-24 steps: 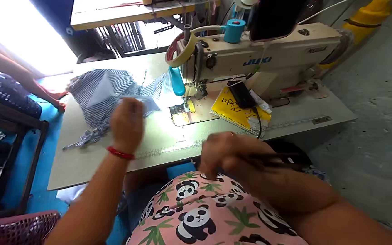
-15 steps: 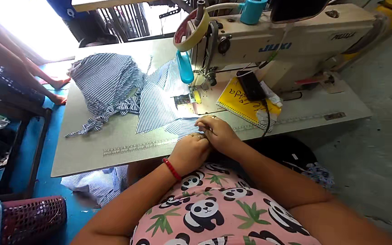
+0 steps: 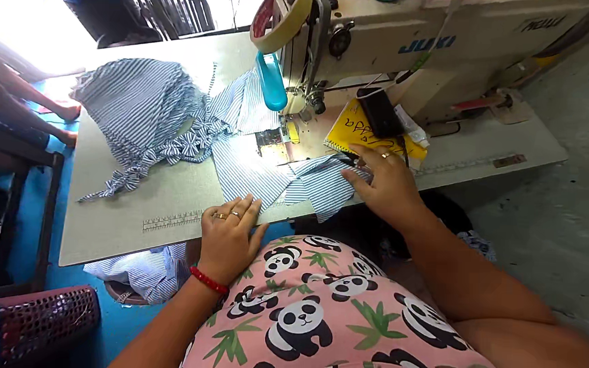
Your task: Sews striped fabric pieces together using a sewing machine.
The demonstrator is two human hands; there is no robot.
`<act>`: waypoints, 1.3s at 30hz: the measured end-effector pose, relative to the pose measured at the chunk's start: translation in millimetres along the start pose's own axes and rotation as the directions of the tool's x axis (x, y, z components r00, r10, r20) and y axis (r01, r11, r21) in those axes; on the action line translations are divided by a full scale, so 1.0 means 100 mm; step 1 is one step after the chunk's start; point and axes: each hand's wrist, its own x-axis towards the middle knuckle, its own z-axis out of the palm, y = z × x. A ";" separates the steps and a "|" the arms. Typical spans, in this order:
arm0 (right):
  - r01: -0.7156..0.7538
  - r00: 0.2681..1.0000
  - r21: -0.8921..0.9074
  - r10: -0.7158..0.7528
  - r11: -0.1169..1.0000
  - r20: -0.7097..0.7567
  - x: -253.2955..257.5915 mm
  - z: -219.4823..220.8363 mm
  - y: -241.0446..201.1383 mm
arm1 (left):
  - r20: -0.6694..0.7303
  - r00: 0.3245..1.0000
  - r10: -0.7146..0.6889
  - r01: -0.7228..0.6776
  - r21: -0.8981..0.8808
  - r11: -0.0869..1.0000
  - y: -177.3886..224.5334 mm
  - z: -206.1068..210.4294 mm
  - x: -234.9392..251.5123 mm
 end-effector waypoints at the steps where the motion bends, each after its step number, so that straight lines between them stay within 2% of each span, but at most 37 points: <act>1: 0.044 0.999 0.003 -0.044 0.999 -0.018 -0.03 -0.01 -0.12 | -0.025 1.000 0.000 0.000 0.000 1.000 0.01 0.03 -0.03; 4: 0.196 0.979 -0.039 -0.198 0.980 -0.046 -0.08 0.17 -0.40 | -0.062 0.998 0.006 -0.006 0.007 1.000 -0.02 0.07 -0.06; 6: 0.242 0.968 -0.120 -0.248 0.963 -0.042 -0.05 0.41 -0.44 | -0.064 0.998 0.013 -0.011 0.025 1.000 -0.03 0.07 -0.08; 10: 0.223 0.972 -0.234 -0.235 0.946 -0.024 0.04 0.68 -0.43 | -0.063 0.998 0.014 -0.013 0.022 1.000 -0.04 0.09 -0.10; 17: 0.246 0.942 -0.248 -0.292 0.937 -0.168 0.12 0.87 -0.45 | -0.076 0.997 0.030 -0.031 -0.011 0.999 -0.08 0.10 -0.11; 26: 0.329 0.918 -0.191 -0.361 0.925 -0.163 0.17 0.92 -0.37 | -0.085 0.996 0.019 -0.024 -0.062 0.998 -0.11 0.11 -0.11; 28: 0.308 0.928 -0.131 -0.328 0.942 -0.175 0.17 0.90 -0.35 | -0.119 0.992 -0.041 0.025 -0.133 0.991 -0.14 0.11 -0.13; 30: 0.239 0.958 -0.023 -0.239 0.971 -0.160 0.16 0.78 -0.32 | -0.154 0.970 -0.189 0.164 -0.161 0.973 -0.21 0.06 -0.17; 32: 0.124 0.986 0.067 -0.115 0.990 -0.124 0.15 0.56 -0.23 | -0.174 0.919 -0.355 0.326 -0.177 0.929 -0.32 -0.05 -0.22; 34: 0.019 0.993 0.076 -0.010 0.997 -0.114 0.18 0.33 -0.07 | -0.159 0.873 -0.460 0.433 -0.180 0.883 -0.39 -0.14 -0.28; 39: -0.229 0.963 -0.094 0.212 0.969 -0.168 0.31 0.05 0.40 | -0.034 0.880 -0.473 0.470 -0.064 0.880 -0.19 -0.19 -0.24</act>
